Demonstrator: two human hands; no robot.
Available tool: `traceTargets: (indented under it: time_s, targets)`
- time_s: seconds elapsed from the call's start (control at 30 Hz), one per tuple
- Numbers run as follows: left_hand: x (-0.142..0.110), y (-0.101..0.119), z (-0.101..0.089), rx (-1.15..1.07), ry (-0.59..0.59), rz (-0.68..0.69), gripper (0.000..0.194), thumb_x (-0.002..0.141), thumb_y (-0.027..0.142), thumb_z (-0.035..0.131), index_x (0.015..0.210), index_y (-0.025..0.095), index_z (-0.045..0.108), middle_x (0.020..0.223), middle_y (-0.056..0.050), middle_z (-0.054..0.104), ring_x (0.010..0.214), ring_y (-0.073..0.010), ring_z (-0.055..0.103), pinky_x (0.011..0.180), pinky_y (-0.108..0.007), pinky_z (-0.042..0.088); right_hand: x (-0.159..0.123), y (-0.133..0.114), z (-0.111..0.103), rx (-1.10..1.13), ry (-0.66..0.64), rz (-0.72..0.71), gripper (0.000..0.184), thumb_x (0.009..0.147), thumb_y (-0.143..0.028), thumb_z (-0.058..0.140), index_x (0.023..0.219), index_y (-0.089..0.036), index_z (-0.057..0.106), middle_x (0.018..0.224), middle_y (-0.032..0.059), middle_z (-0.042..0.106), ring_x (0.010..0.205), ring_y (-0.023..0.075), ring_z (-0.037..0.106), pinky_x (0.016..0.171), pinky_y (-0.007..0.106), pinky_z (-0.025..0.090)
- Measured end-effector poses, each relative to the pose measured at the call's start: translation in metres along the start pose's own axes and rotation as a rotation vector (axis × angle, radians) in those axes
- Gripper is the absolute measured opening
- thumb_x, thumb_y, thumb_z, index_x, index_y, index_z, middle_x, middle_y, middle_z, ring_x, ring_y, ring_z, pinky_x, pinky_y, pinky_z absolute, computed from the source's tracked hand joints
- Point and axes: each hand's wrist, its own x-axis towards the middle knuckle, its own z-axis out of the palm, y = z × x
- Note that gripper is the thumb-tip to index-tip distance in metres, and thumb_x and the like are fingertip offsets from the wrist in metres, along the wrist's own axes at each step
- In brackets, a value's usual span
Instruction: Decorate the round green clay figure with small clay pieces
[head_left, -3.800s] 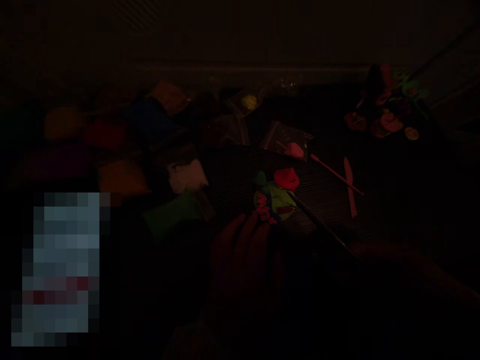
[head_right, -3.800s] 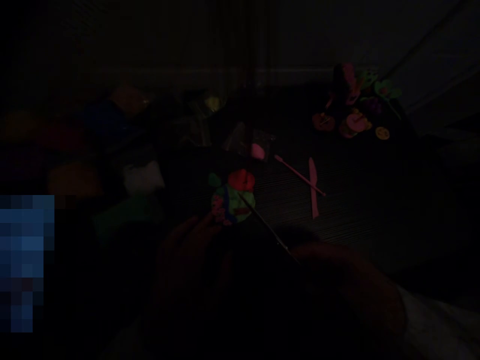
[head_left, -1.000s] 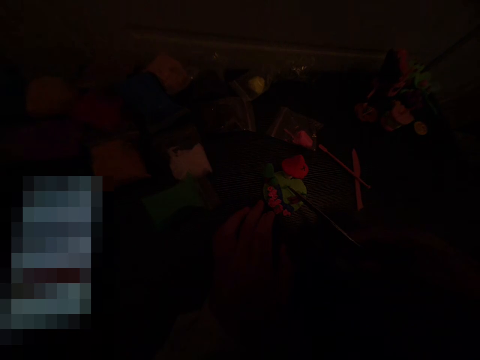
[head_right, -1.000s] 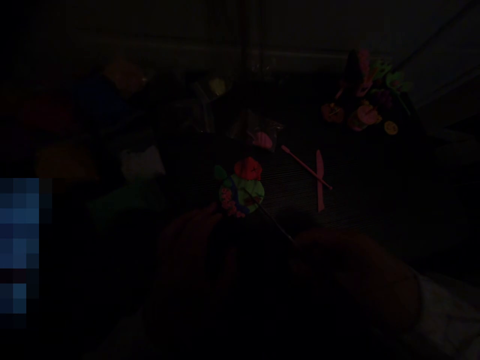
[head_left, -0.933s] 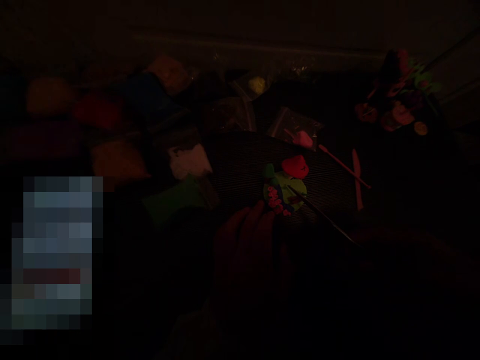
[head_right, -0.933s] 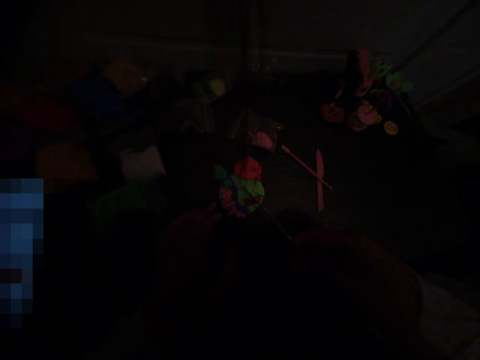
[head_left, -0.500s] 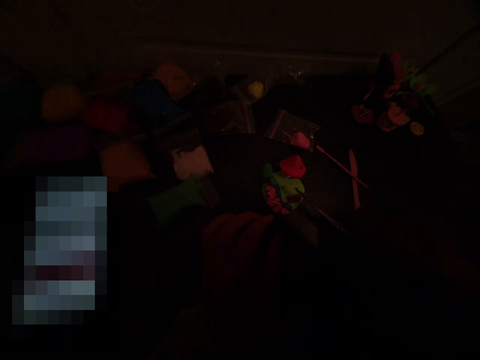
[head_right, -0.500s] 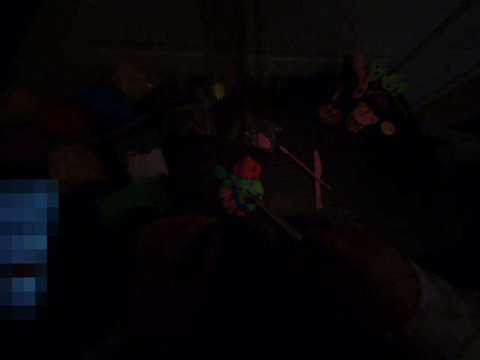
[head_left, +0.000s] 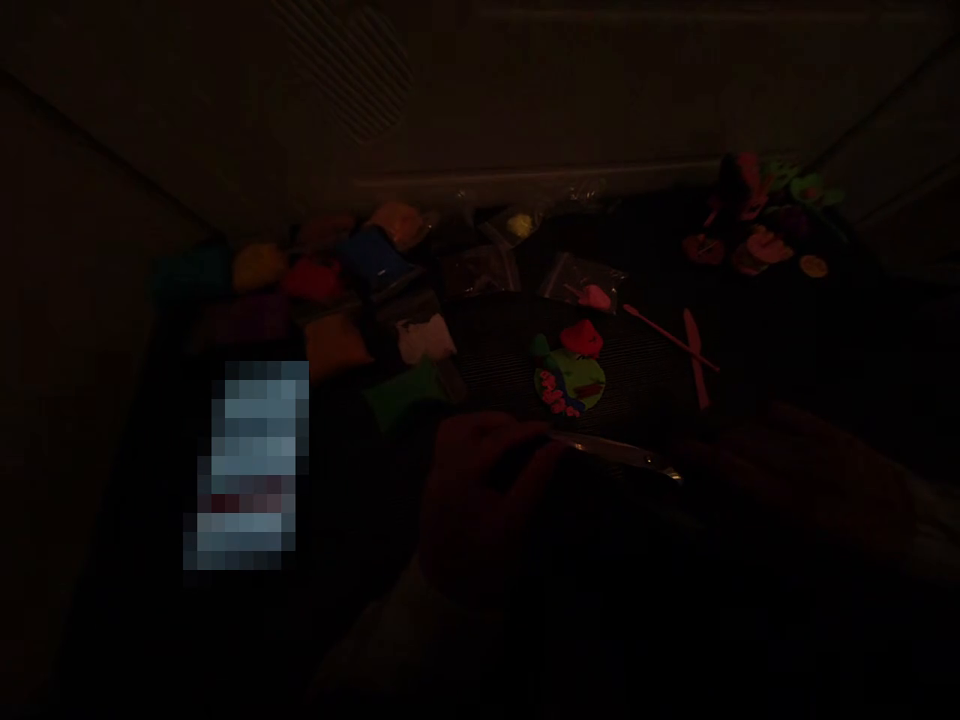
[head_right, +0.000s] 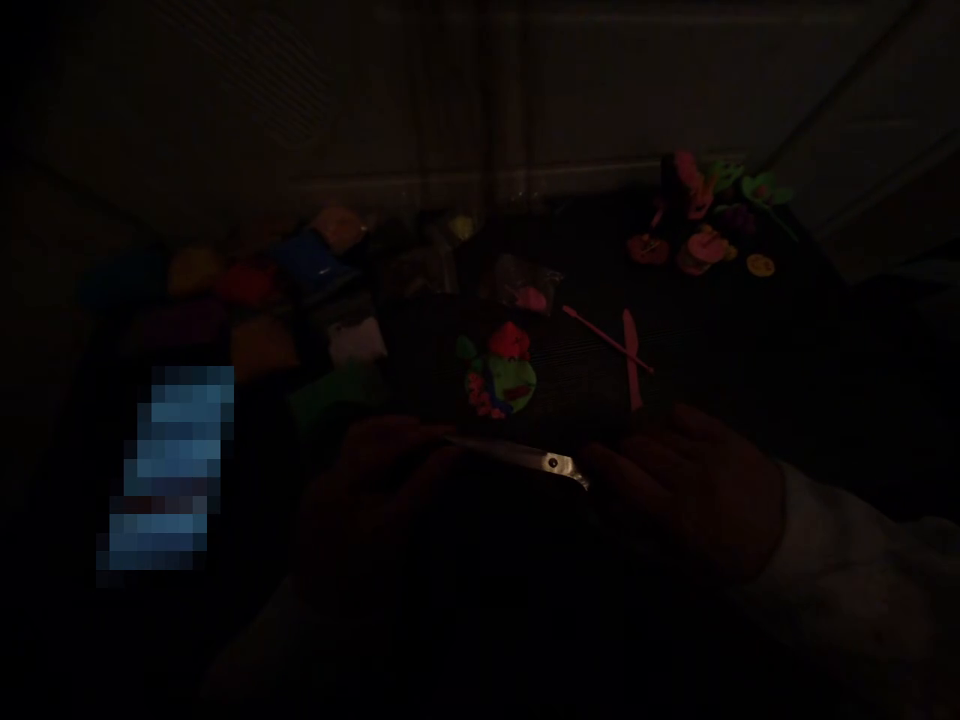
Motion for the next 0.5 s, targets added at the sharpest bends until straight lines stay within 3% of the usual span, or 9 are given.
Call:
traceTargets:
  time_s: [0.23, 0.5]
  targets:
    - [-0.0023, 0.0098, -0.0071, -0.096, -0.089, -0.153, 0.014, 0.067, 0.034, 0.056, 0.070, 0.022, 0.064, 0.079, 0.000, 0.058, 0.073, -0.0113, 0.054, 0.068, -0.024, 0.045, -0.0049, -0.0020, -0.0071, -0.078, -0.007, -0.018, 0.033, 0.083, -0.023, 0.032, 0.113, -0.013, 0.042, 0.085, 0.0068, 0.060, 0.069, 0.0171, 0.053, 0.063, 0.035, 0.032]
    - [0.0008, 0.0046, -0.0095, -0.154, -0.177, -0.172, 0.015, 0.072, 0.030, 0.050, 0.070, 0.021, 0.062, 0.077, 0.001, 0.059, 0.072, -0.0106, 0.055, 0.069, -0.023, 0.045, -0.0085, -0.0054, -0.0076, -0.125, -0.010, 0.054, 0.032, 0.083, -0.021, 0.029, 0.112, -0.017, 0.042, 0.086, 0.0070, 0.061, 0.067, 0.0169, 0.053, 0.062, 0.036, 0.030]
